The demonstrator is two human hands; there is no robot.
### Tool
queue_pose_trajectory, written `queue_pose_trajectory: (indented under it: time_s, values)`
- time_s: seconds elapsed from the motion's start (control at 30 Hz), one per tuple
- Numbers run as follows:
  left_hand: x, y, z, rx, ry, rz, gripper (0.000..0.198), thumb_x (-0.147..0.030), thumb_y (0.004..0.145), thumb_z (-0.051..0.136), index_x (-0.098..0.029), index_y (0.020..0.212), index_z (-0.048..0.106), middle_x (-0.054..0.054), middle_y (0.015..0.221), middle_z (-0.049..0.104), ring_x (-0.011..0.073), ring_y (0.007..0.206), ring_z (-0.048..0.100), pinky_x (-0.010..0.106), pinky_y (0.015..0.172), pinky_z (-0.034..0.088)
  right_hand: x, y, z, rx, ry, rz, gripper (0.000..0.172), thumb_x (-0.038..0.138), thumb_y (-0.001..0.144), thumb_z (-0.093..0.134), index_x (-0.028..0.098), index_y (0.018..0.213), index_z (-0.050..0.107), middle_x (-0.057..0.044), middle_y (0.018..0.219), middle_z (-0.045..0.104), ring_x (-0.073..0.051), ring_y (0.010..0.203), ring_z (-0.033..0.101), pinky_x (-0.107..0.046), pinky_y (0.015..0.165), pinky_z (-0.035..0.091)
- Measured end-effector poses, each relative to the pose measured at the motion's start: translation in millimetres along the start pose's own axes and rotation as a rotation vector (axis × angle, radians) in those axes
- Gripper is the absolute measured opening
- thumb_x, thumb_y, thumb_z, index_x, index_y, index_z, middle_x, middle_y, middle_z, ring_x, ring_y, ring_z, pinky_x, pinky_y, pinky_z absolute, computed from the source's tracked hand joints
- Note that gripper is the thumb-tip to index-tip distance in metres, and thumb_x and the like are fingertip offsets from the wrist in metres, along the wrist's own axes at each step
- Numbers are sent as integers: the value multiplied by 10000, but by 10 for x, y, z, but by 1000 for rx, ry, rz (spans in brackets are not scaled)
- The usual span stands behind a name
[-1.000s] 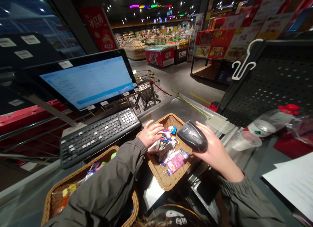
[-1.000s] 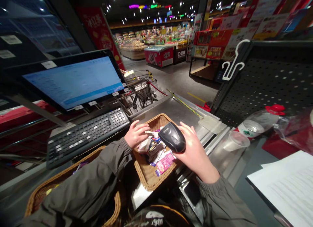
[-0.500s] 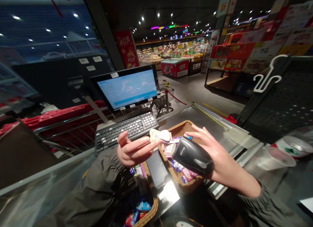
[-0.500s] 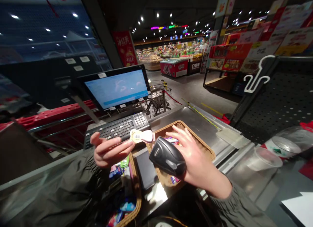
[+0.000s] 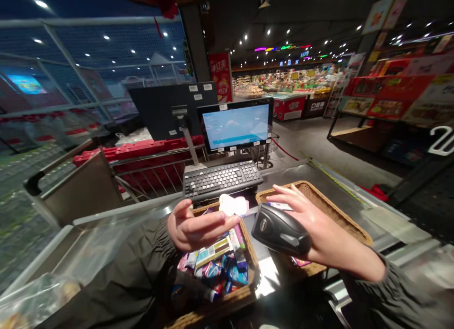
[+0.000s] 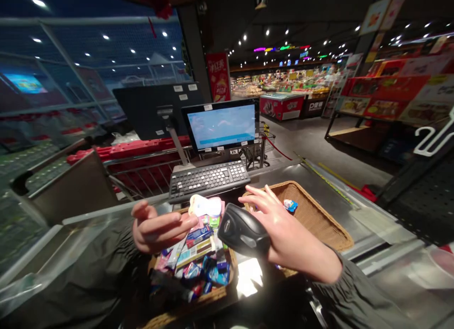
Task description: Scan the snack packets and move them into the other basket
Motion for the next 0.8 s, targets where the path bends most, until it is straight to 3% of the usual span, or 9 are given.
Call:
queue_pose_trajectory:
  time_s: [0.2,0.33,0.5,0.6,0.7,0.8]
  values:
    - [36,-112,-193,-19,-29,4,254,-147,884,523,-346,854,677,-142,819,738,102,1038,640,403,1255,191,149,88,55,14,3,-24,436,298,838,599,223,1264,541,-143,1405,506,-340,1448,292,-648,1172,210]
    - [30,-78,-277,-29,-70,24,315,-103,895,488,-338,757,646,-144,864,739,89,1236,537,387,1259,193,224,124,85,17,-11,-34,453,326,849,601,230,1285,528,-138,1432,490,-338,1456,280,-644,1175,211]
    - [52,-163,-367,-3,-80,37,256,-136,883,522,-352,811,640,-172,991,740,83,1353,425,413,1265,177,276,165,107,28,-20,-41,493,334,842,623,247,1316,522,-130,1452,482,-340,1455,286,-642,1179,200]
    - [75,-293,-363,75,-118,33,218,-160,884,559,-361,882,644,-165,1067,731,101,1346,448,428,1269,116,272,169,127,7,3,-34,504,320,825,639,251,1312,530,-128,1445,489,-345,1450,297,-641,1175,206]
    - [81,-463,-294,130,-108,-44,196,-178,863,626,-350,950,660,-145,1040,748,109,1228,571,395,1271,85,231,169,171,-15,18,-2,505,271,803,631,237,1299,536,-133,1441,489,-344,1452,291,-644,1171,206]
    - [61,-659,-185,202,-124,-93,128,-191,874,641,-318,890,649,-120,1117,736,104,1143,633,422,1260,74,150,202,248,14,36,36,523,193,745,631,221,1263,564,-131,1428,497,-351,1451,286,-654,1164,202]
Point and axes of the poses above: each hand's wrist, its own y-axis towards the middle knuckle, its own z-axis out of the palm, x = y × z, the point moved 1 cm from there along y, towards the middle knuckle
